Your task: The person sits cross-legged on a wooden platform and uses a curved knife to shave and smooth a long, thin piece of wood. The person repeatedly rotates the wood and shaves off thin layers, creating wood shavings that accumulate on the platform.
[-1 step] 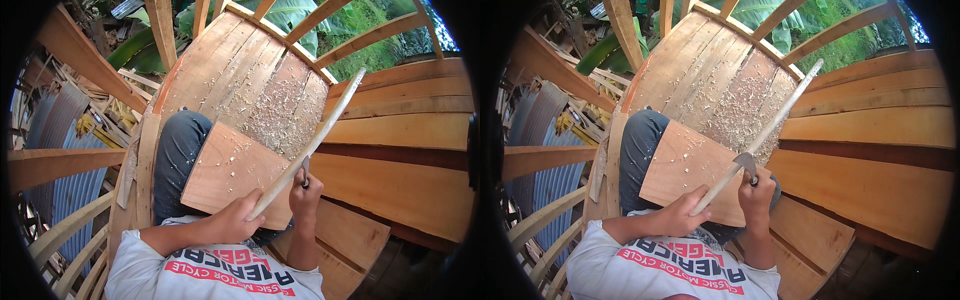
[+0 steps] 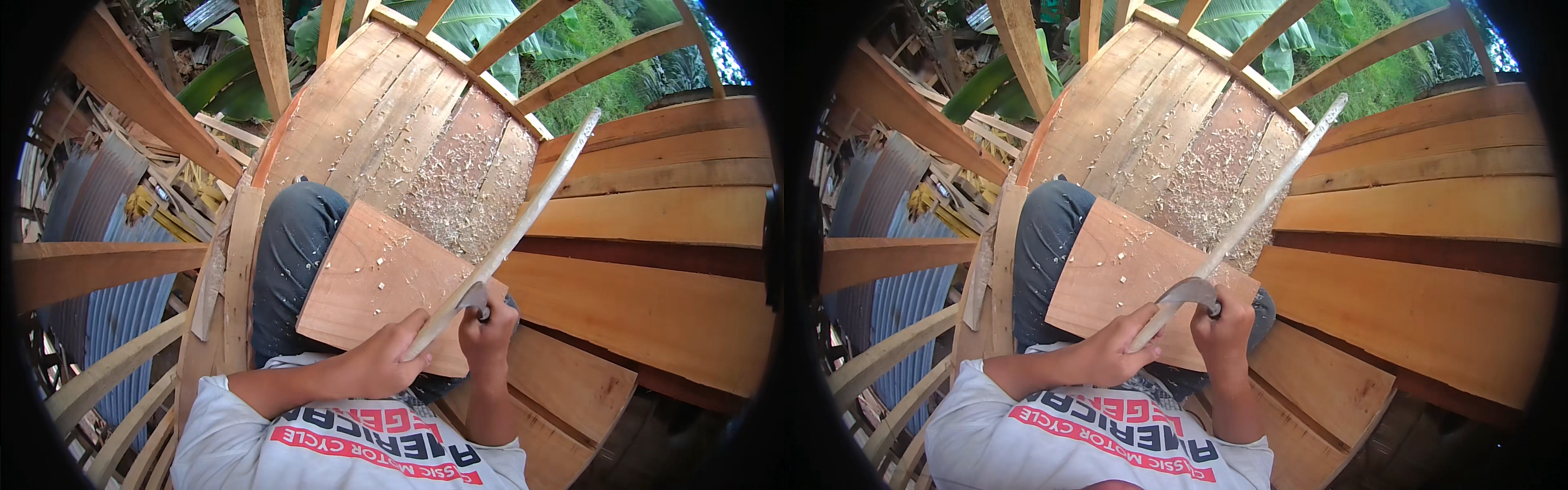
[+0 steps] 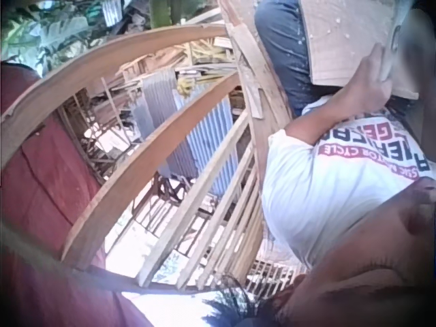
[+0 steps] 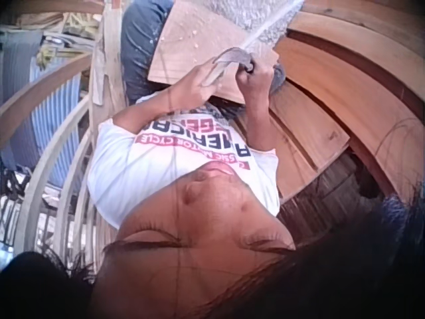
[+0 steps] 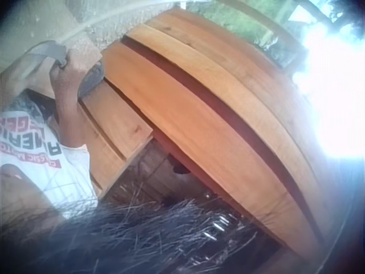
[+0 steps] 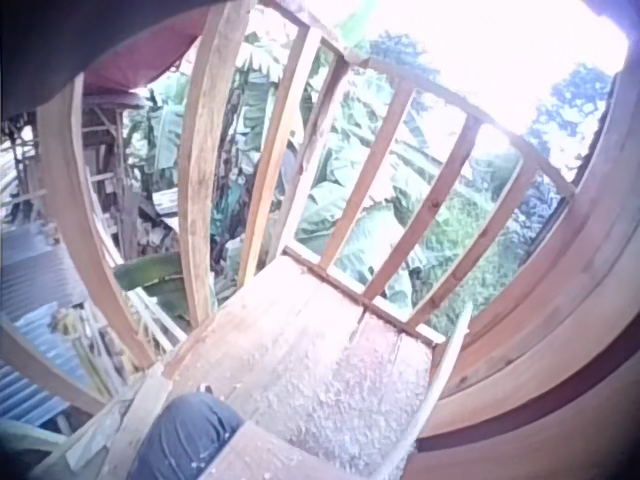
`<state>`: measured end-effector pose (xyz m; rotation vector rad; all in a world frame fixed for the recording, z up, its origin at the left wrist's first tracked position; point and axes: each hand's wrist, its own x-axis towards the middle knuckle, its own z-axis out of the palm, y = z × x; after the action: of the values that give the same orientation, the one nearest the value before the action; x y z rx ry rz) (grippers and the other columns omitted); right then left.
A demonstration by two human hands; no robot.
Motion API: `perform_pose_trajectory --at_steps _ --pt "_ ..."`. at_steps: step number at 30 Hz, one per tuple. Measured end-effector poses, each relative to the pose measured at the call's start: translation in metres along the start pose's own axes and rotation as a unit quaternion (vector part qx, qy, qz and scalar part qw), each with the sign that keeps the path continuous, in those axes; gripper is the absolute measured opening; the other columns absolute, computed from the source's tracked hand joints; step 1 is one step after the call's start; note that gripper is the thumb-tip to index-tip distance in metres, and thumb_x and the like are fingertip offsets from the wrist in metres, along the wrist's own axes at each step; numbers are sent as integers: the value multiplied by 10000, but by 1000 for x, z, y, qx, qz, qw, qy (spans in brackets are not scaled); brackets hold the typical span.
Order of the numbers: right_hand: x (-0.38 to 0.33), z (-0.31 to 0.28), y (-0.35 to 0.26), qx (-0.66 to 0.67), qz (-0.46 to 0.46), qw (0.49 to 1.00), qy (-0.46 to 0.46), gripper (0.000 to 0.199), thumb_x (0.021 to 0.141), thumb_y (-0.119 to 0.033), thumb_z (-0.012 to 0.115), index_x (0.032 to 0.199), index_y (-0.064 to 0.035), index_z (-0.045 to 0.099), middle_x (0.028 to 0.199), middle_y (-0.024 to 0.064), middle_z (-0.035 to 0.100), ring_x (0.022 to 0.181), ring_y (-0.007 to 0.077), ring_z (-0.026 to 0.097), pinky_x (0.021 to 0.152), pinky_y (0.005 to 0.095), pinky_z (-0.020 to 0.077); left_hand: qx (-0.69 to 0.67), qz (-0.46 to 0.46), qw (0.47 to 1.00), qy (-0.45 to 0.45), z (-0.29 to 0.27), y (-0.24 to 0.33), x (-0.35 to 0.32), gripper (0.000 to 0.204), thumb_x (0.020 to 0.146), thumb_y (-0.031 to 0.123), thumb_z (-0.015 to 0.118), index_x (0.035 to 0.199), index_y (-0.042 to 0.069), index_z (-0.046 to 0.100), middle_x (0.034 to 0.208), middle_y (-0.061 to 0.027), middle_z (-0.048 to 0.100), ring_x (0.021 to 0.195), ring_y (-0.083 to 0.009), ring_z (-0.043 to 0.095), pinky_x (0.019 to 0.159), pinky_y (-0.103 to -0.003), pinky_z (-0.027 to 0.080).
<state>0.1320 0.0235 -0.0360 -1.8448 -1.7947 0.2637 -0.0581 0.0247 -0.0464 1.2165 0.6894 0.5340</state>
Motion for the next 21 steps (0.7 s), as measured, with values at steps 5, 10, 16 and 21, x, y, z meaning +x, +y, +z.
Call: perform_pose_trajectory --at_steps 5,10,16,21 --pt "21 -21 15 5 181 983 -22 228 795 -103 704 753 -14 498 509 86 428 456 152 419 453 304 353 -190 -126 972 -64 -12 5 -3 189 880 92 545 1005 25 419 695 -55 475 566 -156 476 514 -304 380" --pt "-14 -20 -15 109 88 986 -88 272 792 -106 750 851 -35 495 564 -30 416 497 27 336 454 203 265 -378 -186 902 -93 -19 4 0 185 886 80 532 1028 82 412 695 13 421 467 -46 359 402 -210 289" --pt "-6 -43 -6 151 18 988 -15 171 787 -15 686 907 -2 565 666 33 509 510 74 455 462 216 337 -400 -177 892 -112 -20 9 1 200 889 79 532 1048 76 411 710 13 420 469 -55 364 413 -214 307" --pt "5 -43 -6 133 -153 973 -115 229 757 -14 710 947 17 586 695 98 536 497 192 537 447 294 404 -375 -184 898 -135 -17 19 -2 220 880 80 547 1059 62 420 747 6 439 475 -51 381 415 -210 320"
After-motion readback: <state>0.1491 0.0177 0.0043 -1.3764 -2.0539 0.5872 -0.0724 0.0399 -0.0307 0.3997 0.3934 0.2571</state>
